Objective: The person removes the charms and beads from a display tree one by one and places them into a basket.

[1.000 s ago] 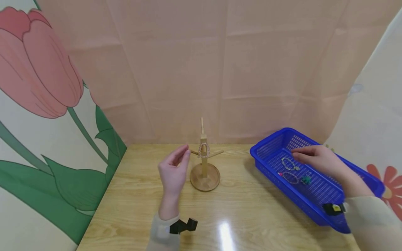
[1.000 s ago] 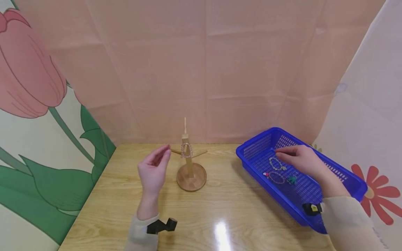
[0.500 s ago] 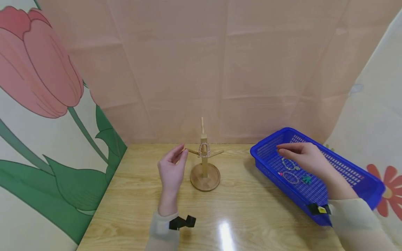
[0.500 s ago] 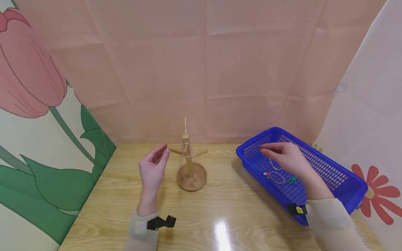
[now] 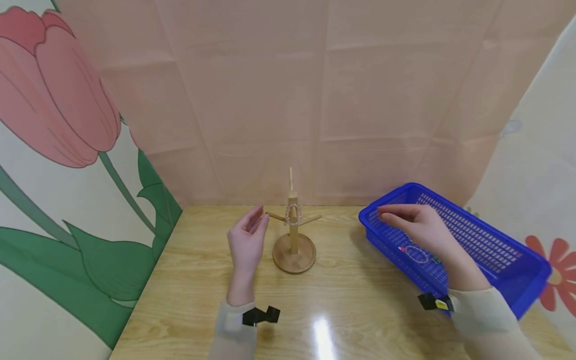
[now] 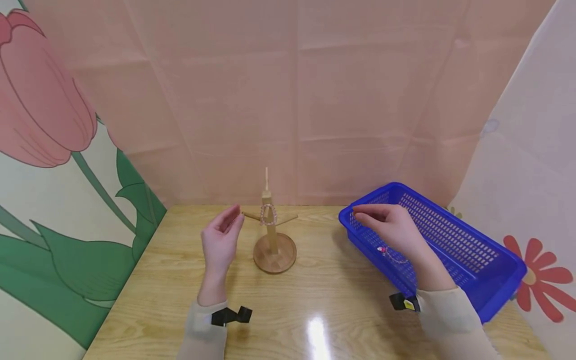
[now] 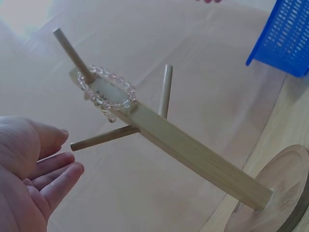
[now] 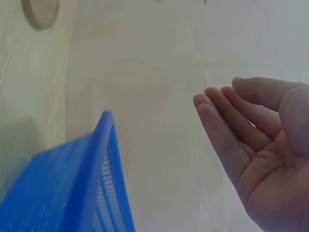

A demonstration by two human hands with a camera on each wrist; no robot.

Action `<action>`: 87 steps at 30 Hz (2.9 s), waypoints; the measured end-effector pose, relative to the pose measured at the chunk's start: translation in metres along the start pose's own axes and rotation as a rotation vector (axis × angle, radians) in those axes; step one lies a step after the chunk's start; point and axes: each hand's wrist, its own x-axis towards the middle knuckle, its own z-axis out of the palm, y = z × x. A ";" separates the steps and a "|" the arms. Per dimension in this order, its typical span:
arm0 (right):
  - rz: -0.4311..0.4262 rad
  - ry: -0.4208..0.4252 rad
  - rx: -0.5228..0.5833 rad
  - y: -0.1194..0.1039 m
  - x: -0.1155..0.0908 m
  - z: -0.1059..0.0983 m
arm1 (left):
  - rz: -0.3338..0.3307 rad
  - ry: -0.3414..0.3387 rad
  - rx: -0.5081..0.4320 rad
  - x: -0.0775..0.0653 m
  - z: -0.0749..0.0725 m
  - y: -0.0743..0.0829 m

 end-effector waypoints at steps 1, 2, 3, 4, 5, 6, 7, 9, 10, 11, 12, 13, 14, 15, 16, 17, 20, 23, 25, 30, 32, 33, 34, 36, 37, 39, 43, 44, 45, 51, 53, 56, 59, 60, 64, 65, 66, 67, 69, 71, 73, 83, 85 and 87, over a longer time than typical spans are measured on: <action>-0.006 0.005 0.012 -0.002 0.000 0.003 | -0.006 -0.002 -0.001 0.000 0.000 0.000; -0.016 0.009 0.027 -0.003 0.001 0.005 | -0.014 -0.004 -0.001 0.000 0.000 0.000; -0.024 0.014 0.042 -0.005 0.001 0.008 | -0.017 -0.006 -0.002 0.000 0.000 0.000; -0.027 0.019 0.060 -0.007 0.001 0.012 | -0.022 -0.007 -0.007 0.001 0.000 0.000; -0.032 0.027 0.072 -0.009 0.002 0.015 | -0.028 -0.010 -0.015 0.001 0.000 -0.001; -0.034 0.036 0.089 -0.010 0.002 0.019 | -0.035 -0.013 -0.023 0.001 0.000 -0.001; -0.036 0.042 0.107 -0.012 0.003 0.023 | -0.039 -0.014 -0.029 0.002 0.000 -0.002; -0.033 0.048 0.147 -0.014 0.004 0.032 | -0.048 -0.014 -0.039 0.003 0.001 -0.002; -0.029 0.049 0.170 -0.015 0.005 0.036 | -0.051 -0.014 -0.043 0.003 0.002 -0.002; -0.026 0.049 0.189 -0.016 0.007 0.040 | -0.056 -0.015 -0.048 0.003 0.003 -0.002; -0.022 0.049 0.211 -0.017 0.008 0.044 | -0.059 -0.017 -0.050 0.003 0.004 -0.002; -0.026 0.048 0.227 -0.017 0.009 0.048 | -0.062 -0.019 -0.051 0.003 0.005 -0.001; -0.027 0.051 0.241 -0.018 0.010 0.052 | -0.066 -0.021 -0.054 0.003 0.005 -0.001; -0.030 0.052 0.259 -0.019 0.011 0.056 | -0.069 -0.023 -0.055 0.003 0.006 -0.002; -0.036 0.054 0.280 -0.020 0.011 0.060 | -0.073 -0.024 -0.056 0.003 0.006 -0.002; -0.044 0.055 0.301 -0.021 0.012 0.063 | -0.076 -0.025 -0.059 0.002 0.007 -0.002; -0.073 0.056 0.361 -0.024 0.015 0.073 | -0.082 -0.020 -0.063 0.002 0.008 -0.003; -0.082 0.054 0.391 -0.028 0.018 0.083 | -0.083 -0.019 -0.068 0.001 0.009 -0.003; -0.071 0.050 0.400 -0.030 0.019 0.089 | -0.080 -0.019 -0.066 0.001 0.011 -0.004; -0.045 0.049 0.431 -0.034 0.022 0.103 | -0.070 -0.026 -0.055 0.001 0.013 -0.006; -0.054 0.058 0.439 -0.035 0.024 0.108 | -0.067 -0.029 -0.053 0.000 0.013 -0.007; -0.062 0.063 0.442 -0.035 0.024 0.111 | -0.066 -0.030 -0.053 0.000 0.013 -0.007; -0.070 0.067 0.448 -0.036 0.025 0.114 | -0.065 -0.032 -0.051 0.000 0.013 -0.008; -0.083 0.079 0.450 -0.037 0.028 0.120 | -0.065 -0.030 -0.046 0.000 0.012 -0.009; -0.089 0.087 0.450 -0.038 0.029 0.123 | -0.066 -0.027 -0.044 0.000 0.012 -0.009; -0.096 0.105 0.436 -0.040 0.032 0.128 | -0.071 -0.019 -0.040 0.000 0.013 -0.009; -0.103 0.142 0.408 -0.046 0.037 0.137 | -0.076 -0.005 -0.036 -0.001 0.012 -0.009; -0.102 0.149 0.403 -0.048 0.039 0.138 | -0.077 -0.003 -0.034 -0.001 0.013 -0.009; -0.101 0.157 0.404 -0.050 0.040 0.140 | -0.077 -0.004 -0.034 -0.001 0.013 -0.009; -0.128 0.223 0.388 -0.061 0.045 0.150 | -0.065 -0.005 -0.042 -0.001 0.012 -0.010; -0.139 0.243 0.383 -0.064 0.046 0.153 | -0.058 -0.006 -0.047 -0.001 0.012 -0.010; -0.153 0.265 0.380 -0.068 0.047 0.157 | -0.051 -0.007 -0.048 -0.001 0.011 -0.011; -0.172 0.277 0.379 -0.070 0.050 0.161 | -0.049 -0.004 -0.042 0.000 0.011 -0.011; -0.174 0.280 0.381 -0.071 0.050 0.163 | -0.048 -0.004 -0.043 0.000 0.011 -0.011; -0.194 0.294 0.371 -0.074 0.053 0.166 | -0.049 -0.003 -0.044 0.000 0.011 -0.010; -0.200 0.299 0.367 -0.075 0.053 0.167 | -0.049 -0.003 -0.047 0.000 0.011 -0.010; -0.210 0.305 0.361 -0.075 0.054 0.168 | -0.051 -0.004 -0.050 -0.001 0.011 -0.010; -0.222 0.314 0.350 -0.076 0.054 0.168 | -0.052 -0.004 -0.052 0.000 0.011 -0.010; -0.244 0.331 0.328 -0.077 0.055 0.169 | -0.056 -0.002 -0.056 0.000 0.012 -0.011; -0.259 0.349 0.300 -0.077 0.056 0.170 | -0.062 0.004 -0.057 0.000 0.013 -0.010; -0.270 0.365 0.274 -0.077 0.057 0.172 | -0.068 0.009 -0.058 0.000 0.014 -0.010; -0.300 0.431 0.191 -0.079 0.059 0.175 | -0.072 0.010 -0.046 0.000 0.014 -0.010; -0.299 0.438 0.173 -0.079 0.060 0.175 | -0.062 0.007 -0.047 0.000 0.013 -0.010; -0.298 0.442 0.167 -0.079 0.060 0.176 | -0.053 0.003 -0.053 0.000 0.012 -0.011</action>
